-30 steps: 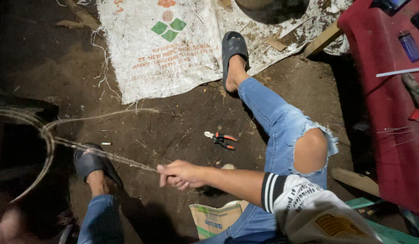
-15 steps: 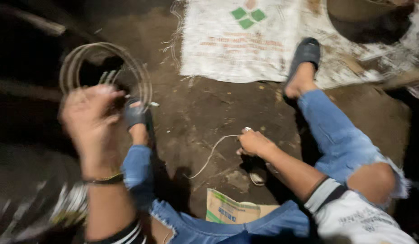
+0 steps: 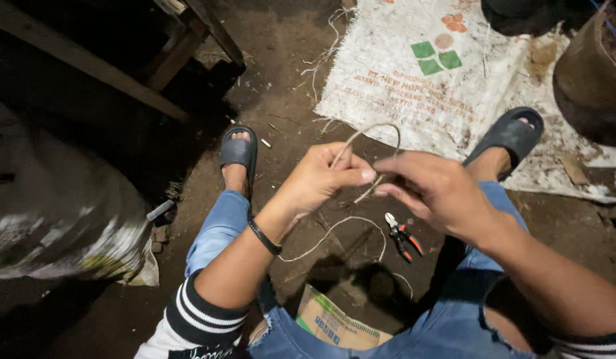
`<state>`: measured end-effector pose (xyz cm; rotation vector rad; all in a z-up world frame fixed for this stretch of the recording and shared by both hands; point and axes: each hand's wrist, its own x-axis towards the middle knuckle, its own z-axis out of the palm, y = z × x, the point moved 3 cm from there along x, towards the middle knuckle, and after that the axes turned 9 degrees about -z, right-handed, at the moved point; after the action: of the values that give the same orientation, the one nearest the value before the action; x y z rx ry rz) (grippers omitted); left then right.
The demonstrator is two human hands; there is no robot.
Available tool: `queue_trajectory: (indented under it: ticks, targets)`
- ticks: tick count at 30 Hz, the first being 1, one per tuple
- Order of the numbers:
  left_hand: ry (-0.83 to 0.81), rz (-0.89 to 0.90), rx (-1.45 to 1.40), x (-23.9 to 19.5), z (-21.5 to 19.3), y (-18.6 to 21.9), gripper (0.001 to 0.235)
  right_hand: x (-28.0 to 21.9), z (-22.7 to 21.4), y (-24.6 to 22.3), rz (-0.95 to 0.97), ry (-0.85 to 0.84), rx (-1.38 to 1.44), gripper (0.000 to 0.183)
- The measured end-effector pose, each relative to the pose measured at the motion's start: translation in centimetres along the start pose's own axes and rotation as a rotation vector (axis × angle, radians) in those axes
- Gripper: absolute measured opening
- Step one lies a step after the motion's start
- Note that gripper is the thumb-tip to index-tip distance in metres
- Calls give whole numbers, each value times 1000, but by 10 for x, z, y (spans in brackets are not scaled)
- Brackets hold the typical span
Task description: The person forms a loop with a rope, uses pliers to crimp a metal connector, and ties a knot to secure the loop. The person then uses a lighter to melt the rope ends to prevent fraying.
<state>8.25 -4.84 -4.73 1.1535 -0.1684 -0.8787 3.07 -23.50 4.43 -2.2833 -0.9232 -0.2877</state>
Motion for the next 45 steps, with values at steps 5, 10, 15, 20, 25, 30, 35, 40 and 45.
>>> queue_trajectory:
  ticks: [5, 10, 15, 20, 25, 30, 35, 40, 45]
  targets:
    - [65, -71, 143, 12, -7, 6, 35, -24, 10, 34, 269, -81, 122, 9]
    - [4, -229, -181, 17, -8, 9, 56, -46, 10, 55, 260, -144, 175, 7]
    - [-144, -268, -396, 5, -5, 17, 30, -64, 18, 62, 341, -187, 283, 4]
    - [-272, -240, -396, -4, -4, 22, 26, -72, 11, 60, 410, -120, 743, 10]
    - [-288, -276, -446, -2, 1, 15, 27, -63, -9, 34, 333, 23, 1143, 16]
    - [-331, -277, -565, 0, 16, 6, 22, -49, -12, 14, 272, 178, 1529, 17]
    - [-311, -252, -592, -10, 26, 11, 34, -44, 9, 27, 385, 327, 1850, 22]
    - [-340, -196, -583, -21, 35, 18, 57, -59, 30, 43, 682, 371, 1500, 18]
    - [-301, -88, -409, -34, 40, 25, 74, -66, 48, 47, 559, 229, 1056, 21]
